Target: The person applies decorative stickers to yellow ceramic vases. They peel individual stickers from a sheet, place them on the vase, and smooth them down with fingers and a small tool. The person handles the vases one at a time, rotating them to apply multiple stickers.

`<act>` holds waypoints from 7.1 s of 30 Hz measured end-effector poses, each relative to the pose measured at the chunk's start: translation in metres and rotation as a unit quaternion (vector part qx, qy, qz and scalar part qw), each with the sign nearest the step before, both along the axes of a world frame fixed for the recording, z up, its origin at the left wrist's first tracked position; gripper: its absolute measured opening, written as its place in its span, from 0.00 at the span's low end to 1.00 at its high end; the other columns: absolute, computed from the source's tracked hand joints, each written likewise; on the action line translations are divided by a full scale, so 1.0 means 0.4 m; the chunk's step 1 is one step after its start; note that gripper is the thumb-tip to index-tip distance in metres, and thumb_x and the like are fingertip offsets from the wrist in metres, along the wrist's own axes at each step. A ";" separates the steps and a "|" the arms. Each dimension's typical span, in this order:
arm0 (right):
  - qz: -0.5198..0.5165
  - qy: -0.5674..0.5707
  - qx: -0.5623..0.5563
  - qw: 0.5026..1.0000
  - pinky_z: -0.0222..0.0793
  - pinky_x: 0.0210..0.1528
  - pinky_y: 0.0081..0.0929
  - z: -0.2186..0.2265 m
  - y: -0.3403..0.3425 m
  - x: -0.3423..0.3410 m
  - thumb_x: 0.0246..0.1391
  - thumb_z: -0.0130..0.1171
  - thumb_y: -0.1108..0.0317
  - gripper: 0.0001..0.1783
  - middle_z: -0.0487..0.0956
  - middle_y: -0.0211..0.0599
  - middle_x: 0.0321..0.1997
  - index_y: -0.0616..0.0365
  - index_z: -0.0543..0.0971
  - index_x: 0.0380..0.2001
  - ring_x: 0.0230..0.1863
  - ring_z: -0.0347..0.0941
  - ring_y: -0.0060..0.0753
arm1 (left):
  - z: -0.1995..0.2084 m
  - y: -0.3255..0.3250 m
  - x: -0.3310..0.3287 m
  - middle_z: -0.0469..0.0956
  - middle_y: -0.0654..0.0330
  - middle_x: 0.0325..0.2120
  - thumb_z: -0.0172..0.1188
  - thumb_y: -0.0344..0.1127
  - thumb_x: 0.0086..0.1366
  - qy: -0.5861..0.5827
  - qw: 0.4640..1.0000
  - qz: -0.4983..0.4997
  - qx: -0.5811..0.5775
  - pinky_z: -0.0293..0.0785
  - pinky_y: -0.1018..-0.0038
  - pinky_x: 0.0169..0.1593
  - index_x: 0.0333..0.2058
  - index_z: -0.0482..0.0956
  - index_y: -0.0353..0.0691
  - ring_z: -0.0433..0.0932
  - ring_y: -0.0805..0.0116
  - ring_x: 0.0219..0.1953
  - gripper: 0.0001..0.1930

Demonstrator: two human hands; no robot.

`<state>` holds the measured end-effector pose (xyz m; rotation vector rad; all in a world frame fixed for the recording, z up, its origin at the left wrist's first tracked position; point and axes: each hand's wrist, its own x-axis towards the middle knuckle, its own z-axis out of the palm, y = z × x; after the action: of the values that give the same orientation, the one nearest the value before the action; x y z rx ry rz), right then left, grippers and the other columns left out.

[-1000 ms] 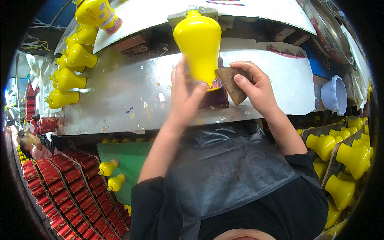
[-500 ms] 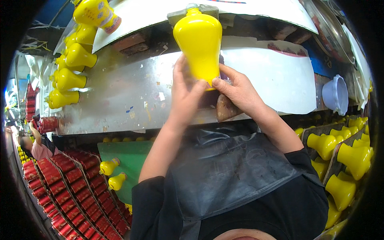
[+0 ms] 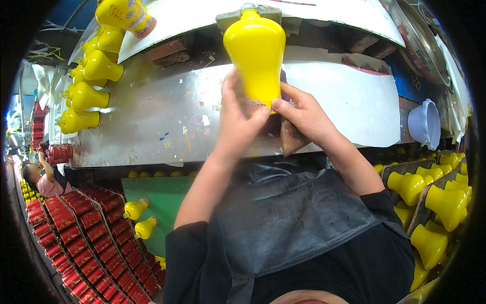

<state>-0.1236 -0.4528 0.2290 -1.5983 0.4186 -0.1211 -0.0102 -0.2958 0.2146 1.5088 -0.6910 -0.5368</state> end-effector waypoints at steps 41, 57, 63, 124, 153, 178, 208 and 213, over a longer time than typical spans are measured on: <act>0.176 -0.239 -0.610 0.735 0.76 0.34 0.38 0.220 -0.035 0.046 0.54 0.66 0.79 0.17 0.81 0.44 0.32 0.59 0.81 0.48 0.32 0.81 0.45 | -0.041 0.027 -0.141 0.62 0.41 0.66 0.68 0.35 0.62 -0.302 0.938 0.140 0.096 0.61 0.55 0.71 0.70 0.58 0.33 0.64 0.39 0.67 0.41; 0.146 -0.129 -0.480 0.856 0.81 0.45 0.36 0.154 -0.052 0.019 0.56 0.66 0.75 0.18 0.86 0.50 0.40 0.58 0.76 0.50 0.40 0.87 0.49 | -0.042 0.070 -0.190 0.59 0.36 0.67 0.68 0.33 0.60 -0.396 0.900 0.112 0.141 0.63 0.53 0.70 0.70 0.61 0.41 0.64 0.37 0.67 0.41; 0.102 -0.103 -0.440 0.886 0.81 0.40 0.34 0.146 -0.039 -0.006 0.60 0.63 0.73 0.17 0.86 0.50 0.38 0.57 0.75 0.52 0.38 0.87 0.48 | -0.034 0.074 -0.173 0.62 0.38 0.64 0.67 0.30 0.59 -0.379 0.912 0.103 0.122 0.65 0.53 0.69 0.67 0.66 0.42 0.66 0.38 0.66 0.37; 0.058 -0.210 -0.525 0.823 0.78 0.29 0.32 0.111 -0.064 -0.003 0.56 0.68 0.69 0.19 0.82 0.37 0.29 0.47 0.81 0.52 0.27 0.82 0.39 | -0.011 0.020 0.038 0.62 0.41 0.67 0.81 0.37 0.48 -0.281 0.956 -0.002 0.082 0.70 0.57 0.66 0.74 0.51 0.37 0.71 0.42 0.64 0.59; -0.079 -0.039 -0.226 0.970 0.75 0.33 0.41 0.071 0.042 -0.067 0.62 0.58 0.63 0.17 0.83 0.56 0.31 0.55 0.74 0.52 0.29 0.82 0.56 | 0.028 -0.012 -0.004 0.61 0.44 0.68 0.74 0.23 0.52 -0.398 0.899 0.105 0.149 0.77 0.63 0.59 0.71 0.66 0.45 0.69 0.49 0.66 0.46; -0.077 -0.044 -0.190 0.978 0.72 0.38 0.22 0.072 0.056 -0.088 0.65 0.56 0.69 0.14 0.81 0.39 0.40 0.60 0.74 0.52 0.33 0.75 0.22 | 0.024 -0.002 -0.003 0.65 0.51 0.63 0.78 0.30 0.49 -0.411 0.901 0.098 0.104 0.76 0.67 0.56 0.71 0.68 0.47 0.73 0.60 0.50 0.48; 0.138 -0.193 -0.493 0.837 0.83 0.40 0.28 0.124 -0.074 0.030 0.56 0.69 0.70 0.21 0.87 0.41 0.41 0.54 0.80 0.53 0.38 0.86 0.41 | -0.002 -0.021 0.005 0.62 0.42 0.66 0.83 0.41 0.49 -0.388 0.912 0.085 0.103 0.71 0.55 0.64 0.75 0.53 0.41 0.69 0.44 0.65 0.59; 0.026 -0.185 -0.462 0.867 0.82 0.41 0.30 0.105 -0.080 0.021 0.56 0.69 0.71 0.18 0.86 0.40 0.42 0.53 0.81 0.50 0.38 0.86 0.40 | -0.017 -0.001 0.027 0.72 0.45 0.60 0.82 0.37 0.45 -0.233 0.971 0.022 0.052 0.72 0.56 0.62 0.75 0.53 0.40 0.75 0.43 0.59 0.61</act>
<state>-0.1151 -0.4847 0.2712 -2.4588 -0.0179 -0.6567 0.0006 -0.2962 0.2077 1.7659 -0.9991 -0.1833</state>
